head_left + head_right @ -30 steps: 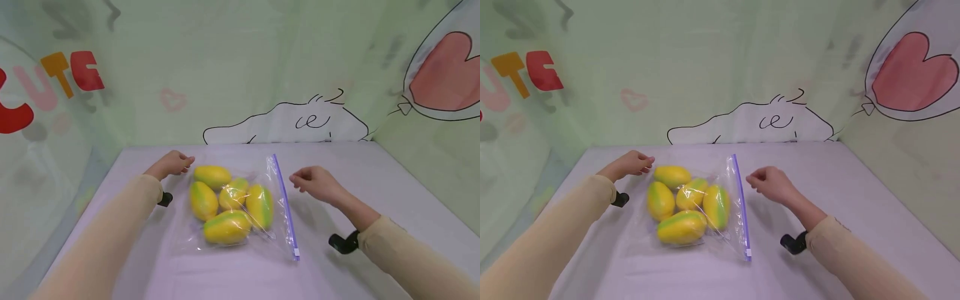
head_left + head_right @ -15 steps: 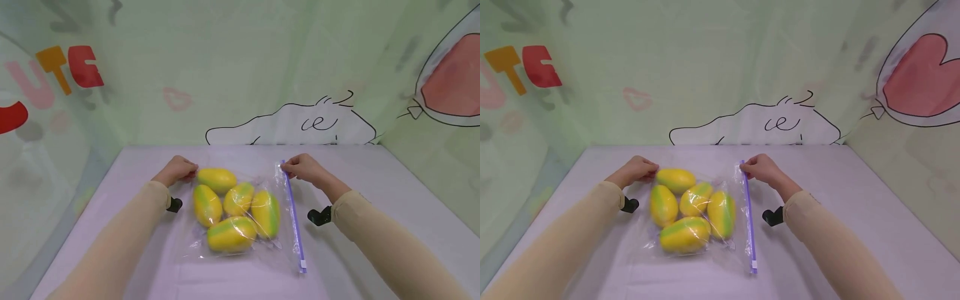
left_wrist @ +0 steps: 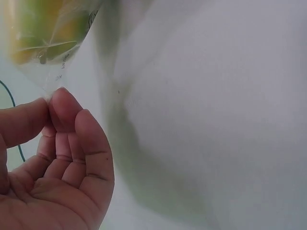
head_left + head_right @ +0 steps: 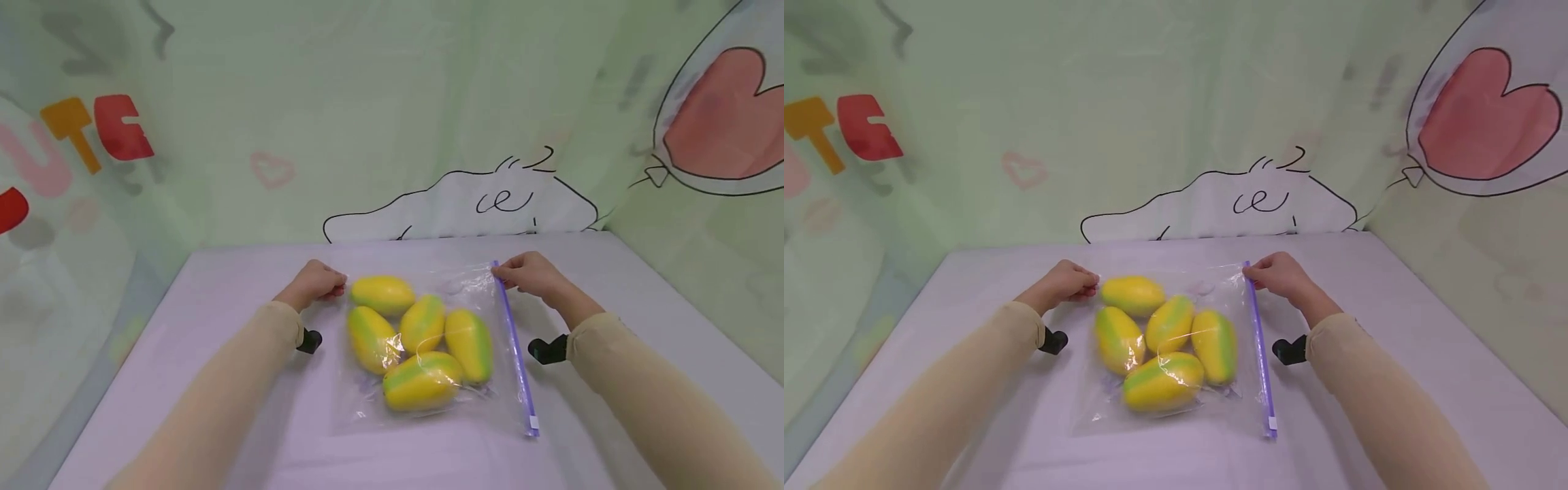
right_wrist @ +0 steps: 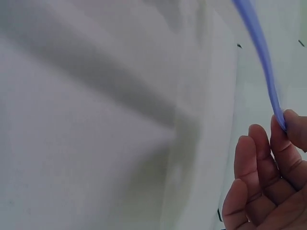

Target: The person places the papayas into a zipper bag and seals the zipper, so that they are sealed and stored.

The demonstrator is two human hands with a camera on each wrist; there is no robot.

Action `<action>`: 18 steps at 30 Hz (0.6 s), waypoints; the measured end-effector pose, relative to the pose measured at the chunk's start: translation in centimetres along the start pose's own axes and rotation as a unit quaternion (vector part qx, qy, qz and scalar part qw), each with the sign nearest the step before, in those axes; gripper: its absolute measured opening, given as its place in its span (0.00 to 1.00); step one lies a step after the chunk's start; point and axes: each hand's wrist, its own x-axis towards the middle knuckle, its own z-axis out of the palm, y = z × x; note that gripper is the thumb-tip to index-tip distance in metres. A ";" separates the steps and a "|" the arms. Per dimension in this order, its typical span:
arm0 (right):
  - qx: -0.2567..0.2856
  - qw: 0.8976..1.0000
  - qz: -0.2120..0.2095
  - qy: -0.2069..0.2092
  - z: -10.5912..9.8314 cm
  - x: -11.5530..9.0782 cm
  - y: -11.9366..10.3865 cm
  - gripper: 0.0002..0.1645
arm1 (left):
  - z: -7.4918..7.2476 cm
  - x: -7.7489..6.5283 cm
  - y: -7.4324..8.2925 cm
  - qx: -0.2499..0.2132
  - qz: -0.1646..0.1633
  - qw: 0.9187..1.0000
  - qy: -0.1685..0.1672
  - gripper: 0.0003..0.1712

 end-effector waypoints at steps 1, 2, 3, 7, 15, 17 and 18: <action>0.004 1.000 0.001 0.001 0.1 0.0 0.0 0.29 | 0.1 0.0 0.0 0.000 -0.003 1.000 0.002 0.16; 0.007 1.000 0.001 0.001 0.2 0.0 0.0 0.29 | 0.2 0.1 -0.1 0.000 -0.005 1.000 0.005 0.16; 0.011 1.000 0.000 0.001 0.3 0.0 0.0 0.29 | 0.2 0.1 -0.1 0.000 -0.008 1.000 0.009 0.15; 0.018 1.000 -0.003 -0.004 0.8 0.1 -0.1 0.31 | 0.0 0.2 -0.4 0.006 -0.012 1.000 0.014 0.16; -0.013 1.000 -0.022 -0.014 0.6 -0.5 0.8 0.36 | -1.1 -1.1 -0.6 0.107 0.021 0.994 0.019 0.26; -0.043 0.998 -0.045 -0.001 0.2 -0.8 1.3 0.36 | -1.8 -1.7 -0.6 0.160 0.043 0.986 0.026 0.29; -0.060 0.996 -0.060 0.008 -0.1 -0.9 1.5 0.36 | -2.2 -2.0 -0.5 0.182 0.056 0.981 0.029 0.30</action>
